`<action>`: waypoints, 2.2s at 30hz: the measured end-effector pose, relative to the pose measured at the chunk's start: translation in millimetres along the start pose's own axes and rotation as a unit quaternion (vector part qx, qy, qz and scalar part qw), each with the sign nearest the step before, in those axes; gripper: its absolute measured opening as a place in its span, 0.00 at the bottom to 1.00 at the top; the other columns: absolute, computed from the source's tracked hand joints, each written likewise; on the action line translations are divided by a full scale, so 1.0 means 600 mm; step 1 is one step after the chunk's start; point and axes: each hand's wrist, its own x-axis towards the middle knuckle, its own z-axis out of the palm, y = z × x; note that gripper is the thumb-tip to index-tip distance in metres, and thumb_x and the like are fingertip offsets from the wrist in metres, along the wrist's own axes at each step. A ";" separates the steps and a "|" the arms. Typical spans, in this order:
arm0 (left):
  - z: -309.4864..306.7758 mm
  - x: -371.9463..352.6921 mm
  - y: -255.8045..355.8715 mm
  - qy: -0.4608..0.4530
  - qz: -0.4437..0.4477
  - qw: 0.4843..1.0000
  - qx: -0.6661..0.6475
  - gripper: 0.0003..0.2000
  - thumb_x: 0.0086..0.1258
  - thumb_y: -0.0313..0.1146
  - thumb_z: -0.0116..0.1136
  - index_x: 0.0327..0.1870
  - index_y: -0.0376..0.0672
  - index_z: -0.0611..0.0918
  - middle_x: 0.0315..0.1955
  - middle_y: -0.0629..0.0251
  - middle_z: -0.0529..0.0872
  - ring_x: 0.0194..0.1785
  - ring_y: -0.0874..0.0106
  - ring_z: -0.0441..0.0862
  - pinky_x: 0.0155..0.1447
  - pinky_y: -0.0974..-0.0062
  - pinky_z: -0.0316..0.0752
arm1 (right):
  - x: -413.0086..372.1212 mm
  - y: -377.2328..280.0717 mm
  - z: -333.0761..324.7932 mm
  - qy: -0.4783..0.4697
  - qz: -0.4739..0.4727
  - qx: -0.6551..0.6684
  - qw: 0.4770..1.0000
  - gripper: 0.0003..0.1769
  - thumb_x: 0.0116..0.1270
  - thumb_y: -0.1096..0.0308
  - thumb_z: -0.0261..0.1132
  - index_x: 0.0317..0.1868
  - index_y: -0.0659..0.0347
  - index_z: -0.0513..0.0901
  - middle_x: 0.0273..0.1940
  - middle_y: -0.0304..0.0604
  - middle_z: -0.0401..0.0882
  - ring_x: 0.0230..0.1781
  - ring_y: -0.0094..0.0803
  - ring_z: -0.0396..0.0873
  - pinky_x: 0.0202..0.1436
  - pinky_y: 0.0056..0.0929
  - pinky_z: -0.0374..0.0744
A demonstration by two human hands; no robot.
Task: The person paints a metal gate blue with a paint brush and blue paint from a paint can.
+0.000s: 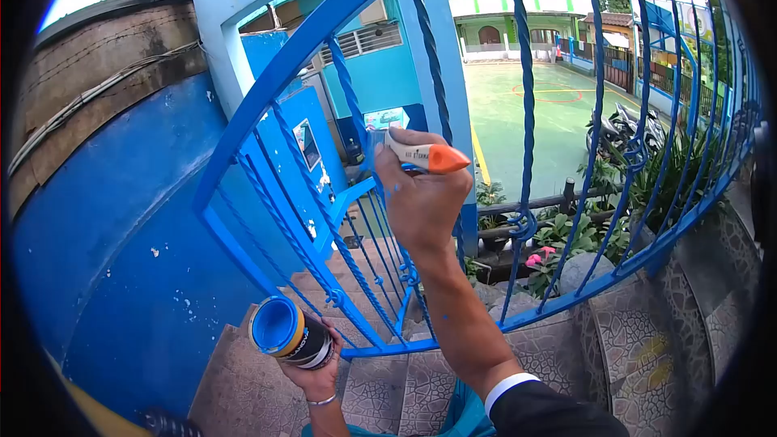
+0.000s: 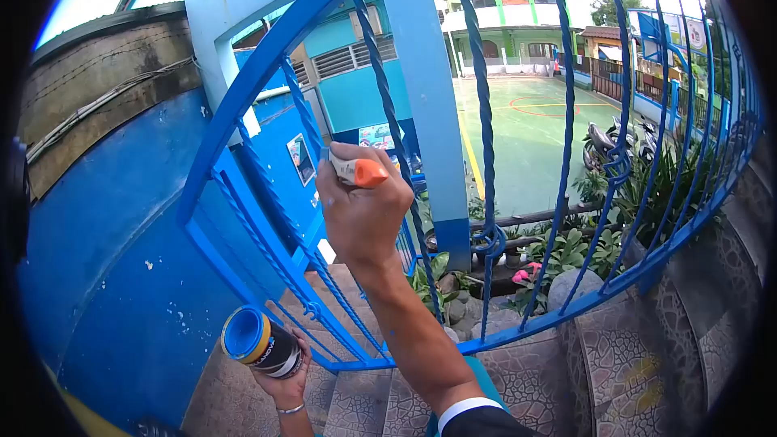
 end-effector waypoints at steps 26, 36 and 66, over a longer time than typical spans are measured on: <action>-0.005 -0.002 0.006 0.008 0.013 1.000 -0.003 0.42 0.73 0.70 0.57 0.76 0.44 0.81 0.67 0.50 0.85 0.72 0.48 0.79 0.73 0.44 0.78 | -0.028 0.044 -0.096 -0.071 -0.093 0.109 0.987 0.17 0.69 0.79 0.79 0.57 0.65 0.92 0.53 0.53 0.95 0.54 0.42 0.94 0.61 0.38 0.91; -0.003 -0.004 0.010 0.020 0.006 1.000 -0.002 0.44 0.72 0.72 0.54 0.77 0.43 0.79 0.68 0.47 0.85 0.73 0.46 0.79 0.73 0.43 0.78 | -0.151 0.069 -0.178 -0.057 -0.011 -0.110 0.992 0.11 0.65 0.84 0.78 0.47 0.70 0.93 0.48 0.54 0.94 0.46 0.38 0.94 0.50 0.32 0.91; -0.007 -0.003 0.004 -0.035 -0.064 0.997 -0.005 0.49 0.73 0.72 0.50 0.81 0.36 0.69 0.70 0.40 0.78 0.74 0.44 0.76 0.73 0.41 0.75 | -0.164 -0.075 0.172 -0.739 0.047 -0.127 0.660 0.20 0.65 0.56 0.78 0.51 0.61 0.91 0.38 0.57 0.92 0.41 0.60 0.91 0.49 0.54 0.87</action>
